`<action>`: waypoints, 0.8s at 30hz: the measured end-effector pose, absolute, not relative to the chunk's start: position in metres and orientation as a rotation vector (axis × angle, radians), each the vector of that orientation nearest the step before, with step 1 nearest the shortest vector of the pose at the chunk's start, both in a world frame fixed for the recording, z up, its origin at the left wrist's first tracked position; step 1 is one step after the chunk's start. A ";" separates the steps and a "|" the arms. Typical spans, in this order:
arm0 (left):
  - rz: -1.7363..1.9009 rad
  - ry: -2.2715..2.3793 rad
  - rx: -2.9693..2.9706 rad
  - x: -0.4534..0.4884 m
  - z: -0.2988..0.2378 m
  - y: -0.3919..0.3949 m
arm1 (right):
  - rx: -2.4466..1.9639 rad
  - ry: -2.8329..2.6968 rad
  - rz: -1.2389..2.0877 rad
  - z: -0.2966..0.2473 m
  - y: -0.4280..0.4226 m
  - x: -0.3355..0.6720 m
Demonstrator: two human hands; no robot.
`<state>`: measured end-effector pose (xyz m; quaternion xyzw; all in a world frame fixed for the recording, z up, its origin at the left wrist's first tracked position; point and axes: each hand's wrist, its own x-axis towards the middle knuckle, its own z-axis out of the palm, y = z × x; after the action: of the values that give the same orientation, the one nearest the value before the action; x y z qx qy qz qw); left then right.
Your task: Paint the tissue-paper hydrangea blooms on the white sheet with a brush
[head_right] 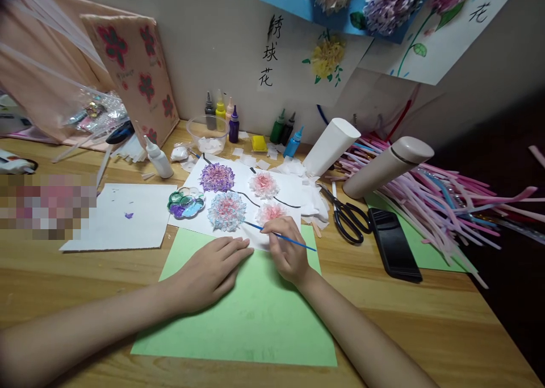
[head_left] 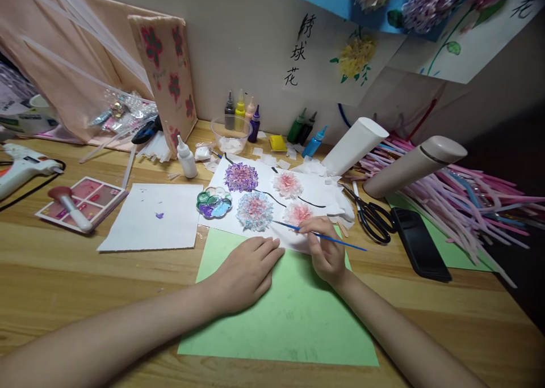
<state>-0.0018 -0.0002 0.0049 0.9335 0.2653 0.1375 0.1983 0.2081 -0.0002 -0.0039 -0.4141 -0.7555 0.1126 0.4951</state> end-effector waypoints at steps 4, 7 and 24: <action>0.399 0.746 2.606 -0.002 0.005 0.000 | -0.917 -1.859 0.234 -0.005 -0.003 0.208; 0.397 0.746 2.601 -0.002 0.004 0.000 | -0.911 -1.929 0.191 -0.005 -0.004 0.207; 0.411 0.744 2.605 -0.001 0.006 0.000 | -0.919 -2.010 0.117 -0.001 -0.003 0.204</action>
<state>-0.0015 -0.0002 0.0056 0.9316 0.2659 0.1469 0.1994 0.2044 -0.0029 -0.0013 -0.3713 -0.8122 0.0473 0.4475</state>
